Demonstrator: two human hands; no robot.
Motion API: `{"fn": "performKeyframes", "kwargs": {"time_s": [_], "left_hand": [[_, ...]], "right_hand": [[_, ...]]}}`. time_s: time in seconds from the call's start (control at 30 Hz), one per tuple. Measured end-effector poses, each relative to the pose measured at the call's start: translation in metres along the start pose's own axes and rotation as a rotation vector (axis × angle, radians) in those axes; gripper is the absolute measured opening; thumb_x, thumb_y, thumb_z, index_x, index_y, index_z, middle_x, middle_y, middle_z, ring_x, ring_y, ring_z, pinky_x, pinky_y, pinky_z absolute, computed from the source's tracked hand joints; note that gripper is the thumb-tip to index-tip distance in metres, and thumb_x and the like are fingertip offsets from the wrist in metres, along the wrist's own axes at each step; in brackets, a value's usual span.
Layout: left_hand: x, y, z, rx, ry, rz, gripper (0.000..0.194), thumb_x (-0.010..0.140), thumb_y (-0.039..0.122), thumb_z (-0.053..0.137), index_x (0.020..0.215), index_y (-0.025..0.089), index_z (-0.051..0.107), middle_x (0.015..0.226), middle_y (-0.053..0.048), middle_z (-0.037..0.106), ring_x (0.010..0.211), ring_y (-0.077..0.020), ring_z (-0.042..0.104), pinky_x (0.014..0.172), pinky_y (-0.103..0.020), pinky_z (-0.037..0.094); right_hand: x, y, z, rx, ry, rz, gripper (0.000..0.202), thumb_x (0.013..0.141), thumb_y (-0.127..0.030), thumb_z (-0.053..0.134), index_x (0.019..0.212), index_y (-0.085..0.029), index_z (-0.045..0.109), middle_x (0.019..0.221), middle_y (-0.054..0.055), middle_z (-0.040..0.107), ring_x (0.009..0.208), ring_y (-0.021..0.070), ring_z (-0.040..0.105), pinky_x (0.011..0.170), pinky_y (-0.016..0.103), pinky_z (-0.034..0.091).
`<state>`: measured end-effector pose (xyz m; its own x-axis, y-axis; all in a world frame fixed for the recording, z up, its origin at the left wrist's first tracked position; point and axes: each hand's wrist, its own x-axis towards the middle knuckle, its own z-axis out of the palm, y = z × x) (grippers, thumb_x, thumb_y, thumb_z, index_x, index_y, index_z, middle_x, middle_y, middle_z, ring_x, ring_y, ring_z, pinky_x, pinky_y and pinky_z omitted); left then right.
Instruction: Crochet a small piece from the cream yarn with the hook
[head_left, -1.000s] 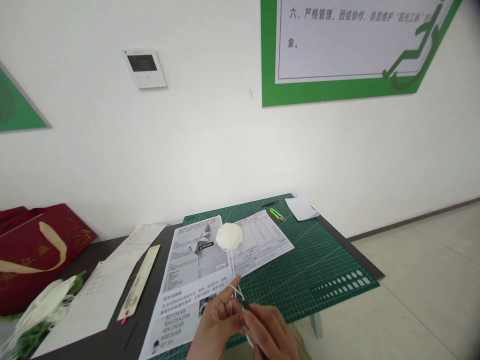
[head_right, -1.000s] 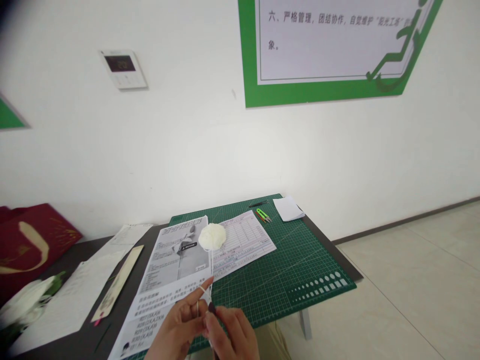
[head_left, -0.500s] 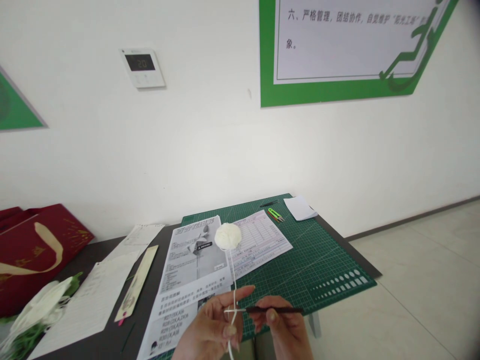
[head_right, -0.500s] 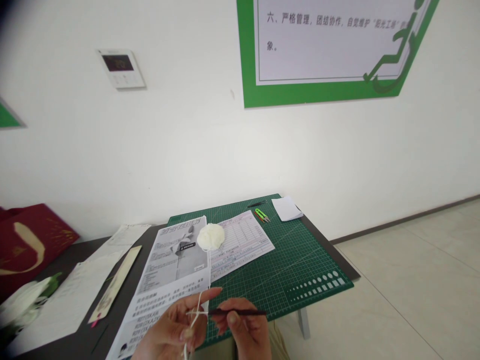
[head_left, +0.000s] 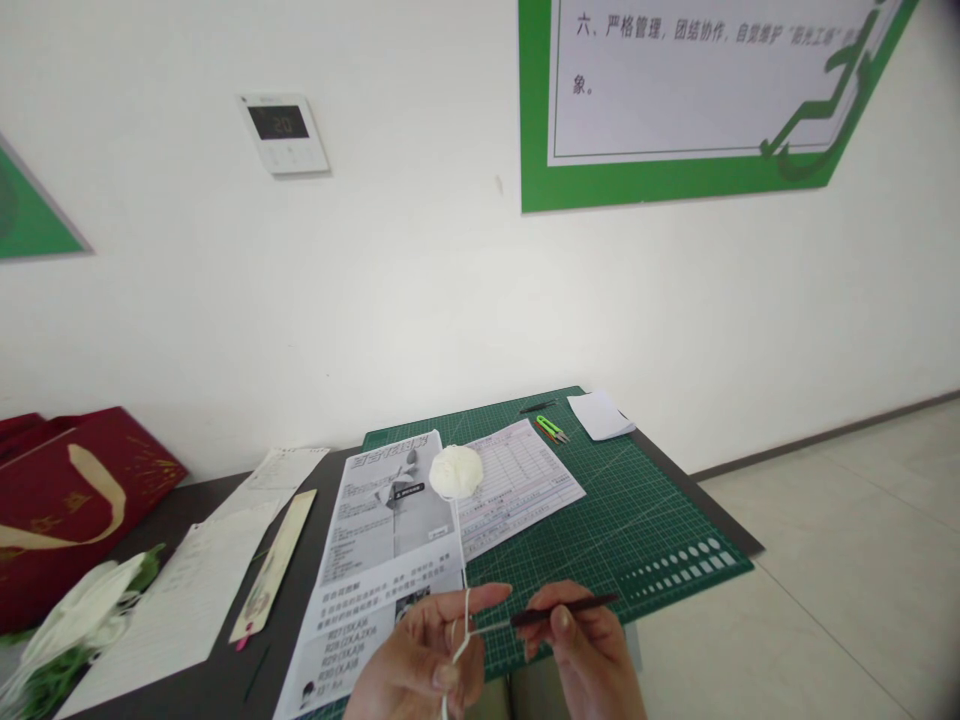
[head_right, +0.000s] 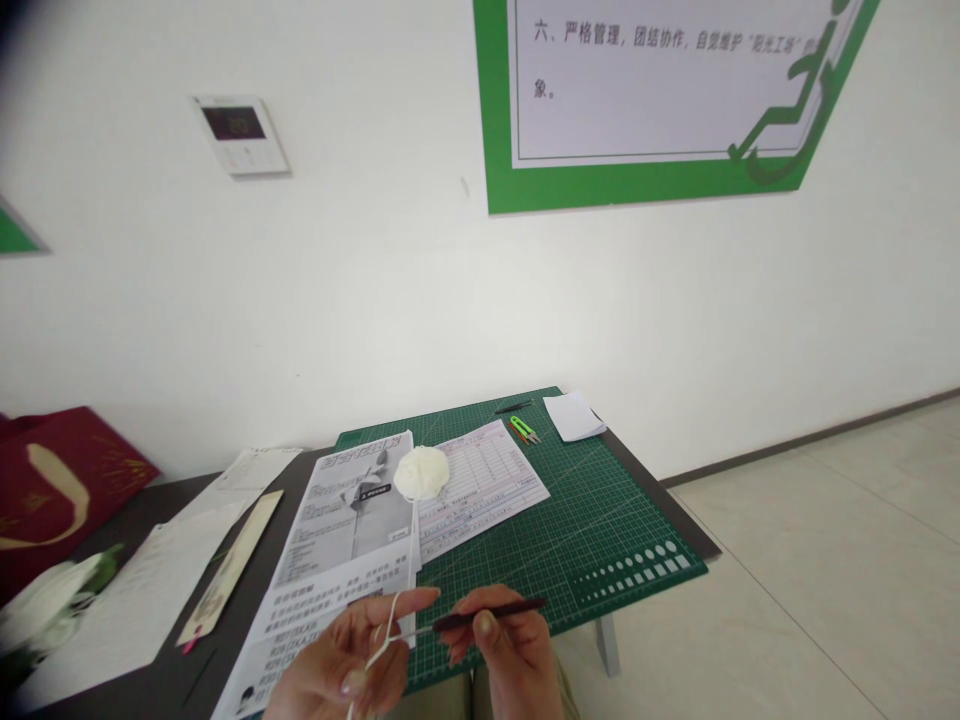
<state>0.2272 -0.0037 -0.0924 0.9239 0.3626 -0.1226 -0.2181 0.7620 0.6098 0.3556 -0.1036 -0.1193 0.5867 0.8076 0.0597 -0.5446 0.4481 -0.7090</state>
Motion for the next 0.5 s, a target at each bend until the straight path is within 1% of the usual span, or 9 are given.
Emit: {"fn": "performKeyframes", "kwargs": {"time_s": [0.2, 0.4, 0.5], "left_hand": [[-0.0006, -0.0035, -0.0068, -0.05, -0.077, -0.037, 0.063, 0.044, 0.008, 0.076, 0.105, 0.001, 0.064, 0.04, 0.005, 0.049, 0.035, -0.0052, 0.04, 0.037, -0.02, 0.026], [-0.0028, -0.0038, -0.0036, -0.066, -0.079, -0.039, 0.063, 0.043, 0.011, 0.079, 0.104, 0.003, 0.065, 0.04, 0.006, 0.046, 0.035, -0.0043, 0.038, 0.037, -0.019, 0.028], [-0.0035, -0.0042, -0.0017, -0.064, -0.079, -0.043, 0.062, 0.043, 0.012, 0.079, 0.103, 0.004, 0.066, 0.038, 0.007, 0.045, 0.034, -0.0036, 0.037, 0.036, -0.018, 0.027]], "right_hand": [[0.0022, 0.0016, -0.0016, 0.035, -0.071, 0.006, 0.016, 0.071, -0.035, 0.07, 0.071, -0.019, 0.071, 0.061, 0.004, 0.067, 0.051, 0.0146, 0.057, 0.05, 0.025, 0.044], [0.003, -0.001, -0.0022, 0.037, -0.109, -0.021, 0.014, 0.07, -0.033, 0.071, 0.071, -0.019, 0.071, 0.064, 0.002, 0.064, 0.053, 0.0142, 0.058, 0.051, 0.025, 0.045], [0.0031, -0.002, -0.0015, 0.043, -0.118, -0.033, 0.014, 0.07, -0.033, 0.07, 0.07, -0.019, 0.071, 0.066, 0.002, 0.062, 0.053, 0.0142, 0.057, 0.049, 0.025, 0.045]]}}
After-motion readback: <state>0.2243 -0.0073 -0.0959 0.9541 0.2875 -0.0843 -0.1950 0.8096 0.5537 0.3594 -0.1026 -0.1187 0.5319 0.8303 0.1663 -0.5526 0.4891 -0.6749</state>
